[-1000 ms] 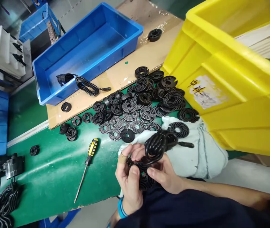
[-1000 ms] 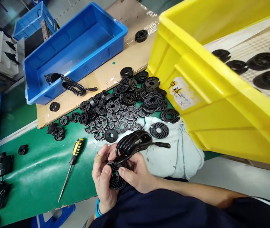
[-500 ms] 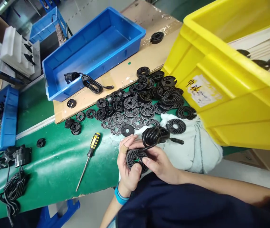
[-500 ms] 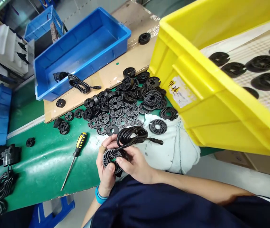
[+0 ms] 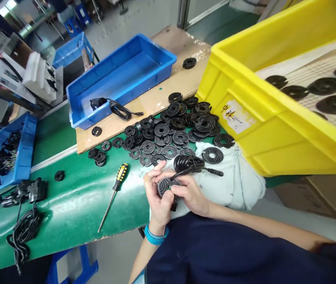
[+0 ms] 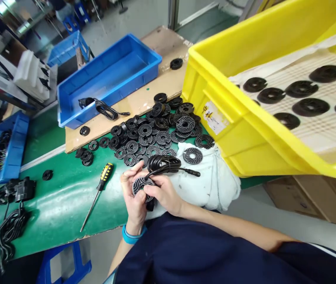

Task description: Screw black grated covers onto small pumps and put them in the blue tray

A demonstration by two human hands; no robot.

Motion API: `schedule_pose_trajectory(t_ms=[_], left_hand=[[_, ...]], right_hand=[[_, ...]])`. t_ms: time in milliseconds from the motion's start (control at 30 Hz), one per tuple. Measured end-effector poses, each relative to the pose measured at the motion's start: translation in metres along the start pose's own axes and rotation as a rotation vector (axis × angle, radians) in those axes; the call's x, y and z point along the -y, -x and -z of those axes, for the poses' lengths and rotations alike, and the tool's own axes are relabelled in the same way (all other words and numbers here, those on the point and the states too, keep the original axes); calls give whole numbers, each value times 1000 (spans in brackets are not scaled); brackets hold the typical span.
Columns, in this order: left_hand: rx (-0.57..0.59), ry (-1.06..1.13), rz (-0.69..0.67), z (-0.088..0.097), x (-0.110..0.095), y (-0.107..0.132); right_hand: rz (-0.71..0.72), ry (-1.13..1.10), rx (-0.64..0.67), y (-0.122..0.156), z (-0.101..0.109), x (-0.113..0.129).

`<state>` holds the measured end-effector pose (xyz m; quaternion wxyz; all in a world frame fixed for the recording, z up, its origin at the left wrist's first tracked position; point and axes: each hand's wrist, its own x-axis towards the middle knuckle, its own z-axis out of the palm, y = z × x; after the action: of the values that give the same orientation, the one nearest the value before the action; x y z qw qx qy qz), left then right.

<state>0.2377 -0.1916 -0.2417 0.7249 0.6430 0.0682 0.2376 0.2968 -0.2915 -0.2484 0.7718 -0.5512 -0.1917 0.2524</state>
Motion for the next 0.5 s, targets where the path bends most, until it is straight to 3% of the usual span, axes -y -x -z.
schedule_pose_trajectory(t_ms=[200,400,500], left_hand=[[15,-59,-37,2,-6,-3],[-43,1,-32,-4,-6,-3],[-4,50,-33,-3,-4,-7]], right_hand=[[73,50,-50,-5,-5,7],[109,49,-136,-8,-7,6],[112,52,-133,-9,-9,4]])
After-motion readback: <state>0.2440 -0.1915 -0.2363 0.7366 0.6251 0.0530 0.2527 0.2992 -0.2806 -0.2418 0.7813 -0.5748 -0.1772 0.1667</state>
